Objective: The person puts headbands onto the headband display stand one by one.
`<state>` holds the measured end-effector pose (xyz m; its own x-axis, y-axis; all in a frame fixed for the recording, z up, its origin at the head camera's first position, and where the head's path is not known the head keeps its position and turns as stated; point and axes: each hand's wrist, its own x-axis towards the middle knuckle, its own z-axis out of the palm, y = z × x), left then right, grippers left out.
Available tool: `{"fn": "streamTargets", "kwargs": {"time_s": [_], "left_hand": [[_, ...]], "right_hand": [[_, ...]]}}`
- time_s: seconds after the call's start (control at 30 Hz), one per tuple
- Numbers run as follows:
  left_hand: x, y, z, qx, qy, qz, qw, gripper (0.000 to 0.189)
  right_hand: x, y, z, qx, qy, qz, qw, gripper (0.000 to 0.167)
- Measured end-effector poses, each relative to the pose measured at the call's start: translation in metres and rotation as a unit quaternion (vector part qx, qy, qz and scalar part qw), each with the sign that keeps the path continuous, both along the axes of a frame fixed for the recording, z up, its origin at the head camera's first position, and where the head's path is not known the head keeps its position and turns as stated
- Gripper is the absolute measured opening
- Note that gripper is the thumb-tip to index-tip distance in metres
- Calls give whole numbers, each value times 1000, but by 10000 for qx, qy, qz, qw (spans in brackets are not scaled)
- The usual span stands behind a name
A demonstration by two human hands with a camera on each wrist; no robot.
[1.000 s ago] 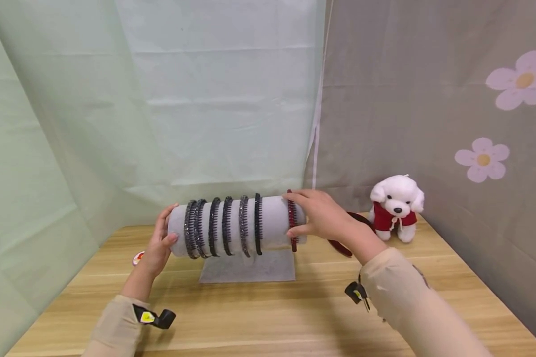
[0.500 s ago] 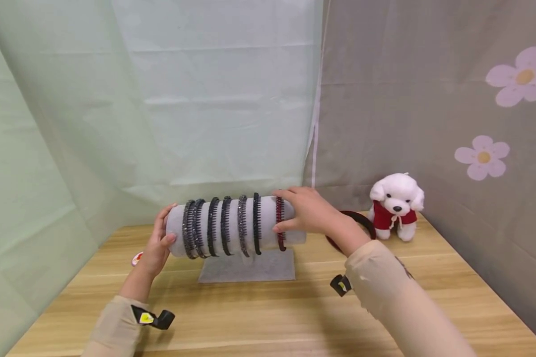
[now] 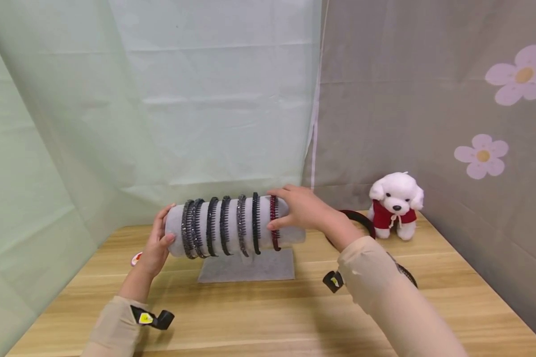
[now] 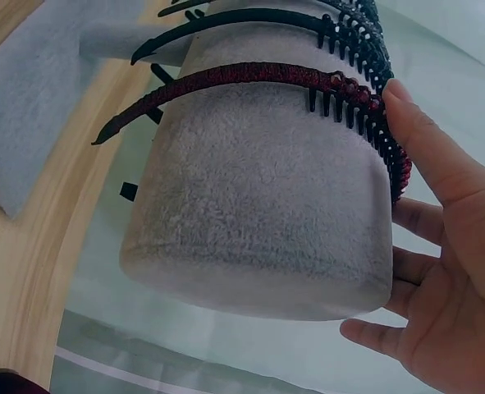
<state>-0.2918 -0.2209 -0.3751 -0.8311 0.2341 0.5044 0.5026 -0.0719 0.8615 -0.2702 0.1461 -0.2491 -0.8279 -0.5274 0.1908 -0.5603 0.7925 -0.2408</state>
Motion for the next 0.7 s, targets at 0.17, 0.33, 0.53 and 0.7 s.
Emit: {"fn": "streamTargets", "kwargs": {"time_s": [0.17,0.33,0.53,0.7], "left_hand": [[0,0,1,-8,-22,16,10000,67],[0,0,0,-7,-33,60,10000,67],[0,0,-2,3,13,69,10000,66],[0,0,-1,-9,21,49,10000,66]], "right_hand": [[-1,-1,1,45,-51,-40,10000,82],[-5,-4,1,46,-106,19,9999,81],[-8,-6,1,14,-233,95,9997,80],[-12,-5,2,-136,-345,213,9991,79]]}}
